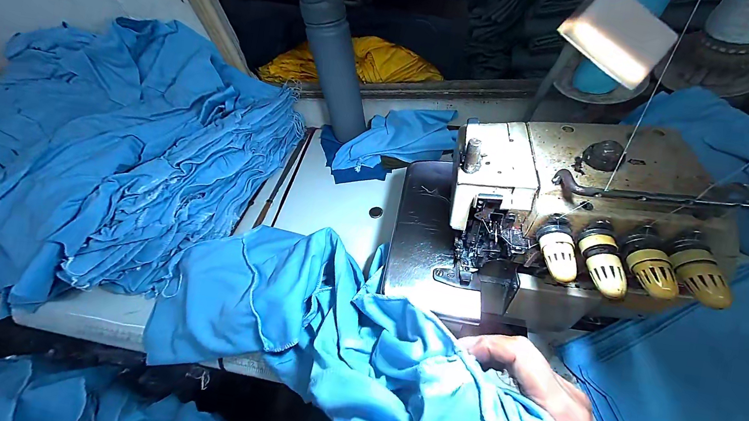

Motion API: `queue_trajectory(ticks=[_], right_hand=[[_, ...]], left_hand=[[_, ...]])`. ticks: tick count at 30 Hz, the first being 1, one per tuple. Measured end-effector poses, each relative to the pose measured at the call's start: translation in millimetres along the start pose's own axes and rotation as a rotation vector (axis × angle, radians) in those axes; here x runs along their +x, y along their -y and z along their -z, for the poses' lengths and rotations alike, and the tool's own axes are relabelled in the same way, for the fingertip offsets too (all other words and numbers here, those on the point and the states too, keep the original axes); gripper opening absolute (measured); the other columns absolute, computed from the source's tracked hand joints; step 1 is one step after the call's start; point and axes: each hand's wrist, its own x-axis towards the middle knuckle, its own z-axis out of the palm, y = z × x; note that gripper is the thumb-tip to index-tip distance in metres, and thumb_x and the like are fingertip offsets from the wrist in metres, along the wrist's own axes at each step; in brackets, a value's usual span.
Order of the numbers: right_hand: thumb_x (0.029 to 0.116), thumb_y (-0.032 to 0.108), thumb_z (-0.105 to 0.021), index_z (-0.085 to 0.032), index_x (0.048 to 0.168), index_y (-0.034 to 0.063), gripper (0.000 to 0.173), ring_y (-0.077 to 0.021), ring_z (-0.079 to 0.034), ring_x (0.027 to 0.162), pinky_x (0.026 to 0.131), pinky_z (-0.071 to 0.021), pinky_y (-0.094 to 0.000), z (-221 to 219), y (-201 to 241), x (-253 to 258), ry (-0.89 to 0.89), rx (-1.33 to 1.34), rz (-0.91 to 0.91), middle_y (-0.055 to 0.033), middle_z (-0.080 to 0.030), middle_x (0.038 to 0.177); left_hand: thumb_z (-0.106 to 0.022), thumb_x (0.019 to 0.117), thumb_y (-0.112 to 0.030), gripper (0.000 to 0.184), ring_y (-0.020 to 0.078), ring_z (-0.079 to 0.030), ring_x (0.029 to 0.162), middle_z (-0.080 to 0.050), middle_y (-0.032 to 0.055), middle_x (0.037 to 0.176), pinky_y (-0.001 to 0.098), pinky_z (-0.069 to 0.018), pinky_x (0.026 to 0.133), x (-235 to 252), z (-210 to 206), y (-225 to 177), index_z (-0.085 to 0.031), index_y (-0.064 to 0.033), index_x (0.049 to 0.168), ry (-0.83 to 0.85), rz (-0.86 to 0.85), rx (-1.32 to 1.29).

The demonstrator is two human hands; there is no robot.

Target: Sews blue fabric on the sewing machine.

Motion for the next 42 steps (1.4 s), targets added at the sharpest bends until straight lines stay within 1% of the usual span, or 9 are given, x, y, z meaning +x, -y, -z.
queue_trajectory(ticks=[3,7,11,16,20,22,26,35,42], right_hand=[[0.0993,0.018,-0.061,-0.066,0.094,0.0075,0.013,-0.0044,-0.070,0.089,0.080,-0.0573,-0.0168,0,5,-6,-0.005,0.020,0.026,-0.0024,-0.075,0.090],[0.1005,0.018,-0.059,-0.066,0.097,0.0078,0.013,-0.0085,-0.071,0.091,0.082,-0.0575,-0.0195,-5,-2,-11,0.022,-0.061,0.092,-0.0043,-0.076,0.092],[0.1025,0.017,-0.055,-0.065,0.099,0.0096,0.013,-0.0100,-0.071,0.095,0.085,-0.0568,-0.0218,-5,-9,-10,-0.002,-0.080,0.085,-0.0033,-0.076,0.096],[0.0994,0.022,-0.063,-0.065,0.105,0.0111,0.012,-0.0105,-0.070,0.100,0.088,-0.0575,-0.0236,-7,-1,-9,0.014,0.131,0.014,-0.0026,-0.075,0.101],[0.0917,0.017,-0.072,-0.065,0.108,0.0071,0.021,0.0047,-0.065,0.090,0.081,-0.0556,-0.0134,-2,18,-1,0.176,0.492,-0.294,0.0058,-0.070,0.097],[0.0892,0.008,-0.071,-0.066,0.109,0.0065,0.021,0.0030,-0.067,0.094,0.084,-0.0573,-0.0167,-2,19,2,0.197,0.610,-0.421,0.0065,-0.071,0.101],[0.0866,-0.003,-0.065,-0.066,0.107,0.0024,0.021,-0.0023,-0.069,0.094,0.085,-0.0590,-0.0221,-9,24,0,0.158,0.668,-0.574,0.0025,-0.072,0.100],[0.0787,-0.001,-0.072,-0.068,0.109,0.0036,0.031,-0.0034,-0.070,0.094,0.085,-0.0596,-0.0222,-13,18,-3,0.148,0.716,-0.643,0.0028,-0.074,0.100],[0.0794,0.001,-0.069,-0.068,0.109,0.0044,0.030,-0.0003,-0.069,0.096,0.085,-0.0586,-0.0209,-4,14,-6,0.178,0.594,-0.609,0.0057,-0.073,0.101]], left_hand=[[-0.070,0.0882,-0.010,0.026,0.0215,-0.071,0.085,-0.075,0.0128,0.099,0.0326,-0.0571,0.066,-7,8,30,-0.077,-0.0046,0.113,-0.082,0.189,0.153],[-0.061,0.0958,-0.006,0.011,0.0177,-0.066,0.099,-0.072,0.0130,0.094,0.0255,-0.0492,0.090,-12,7,42,-0.069,-0.0014,0.090,-0.151,0.128,-0.206],[-0.059,0.0966,-0.007,0.013,0.0216,-0.064,0.084,-0.067,0.0121,0.079,0.0277,-0.0489,0.083,-17,3,46,-0.067,-0.0028,0.088,-0.130,0.009,-0.125],[-0.066,0.0932,-0.013,0.013,0.0193,-0.066,0.081,-0.072,0.0083,0.081,0.0311,-0.0504,0.078,-20,-2,57,-0.078,-0.0083,0.096,-0.173,0.142,0.128],[-0.066,0.0869,0.003,0.012,-0.0046,-0.067,0.093,-0.073,-0.0039,0.095,0.0154,-0.0559,0.087,-7,10,56,-0.070,0.0016,0.098,-0.261,0.490,-0.531],[-0.060,0.0883,0.010,0.023,-0.0033,-0.070,0.089,-0.075,-0.0101,0.092,0.0192,-0.0591,0.085,-1,9,59,-0.068,-0.0058,0.102,-0.290,0.718,-0.854],[-0.052,0.0927,0.007,0.020,0.0058,-0.072,0.087,-0.074,-0.0014,0.089,0.0257,-0.0608,0.083,7,6,66,-0.066,-0.0060,0.100,-0.328,0.964,-1.116],[-0.056,0.0910,0.006,0.018,0.0070,-0.073,0.087,-0.075,0.0003,0.088,0.0255,-0.0608,0.084,11,3,76,-0.068,-0.0057,0.097,-0.334,0.944,-1.125],[-0.059,0.0897,0.008,0.021,0.0006,-0.071,0.084,-0.075,-0.0064,0.085,0.0209,-0.0598,0.082,15,-1,82,-0.069,-0.0086,0.096,-0.222,0.830,-1.049]])
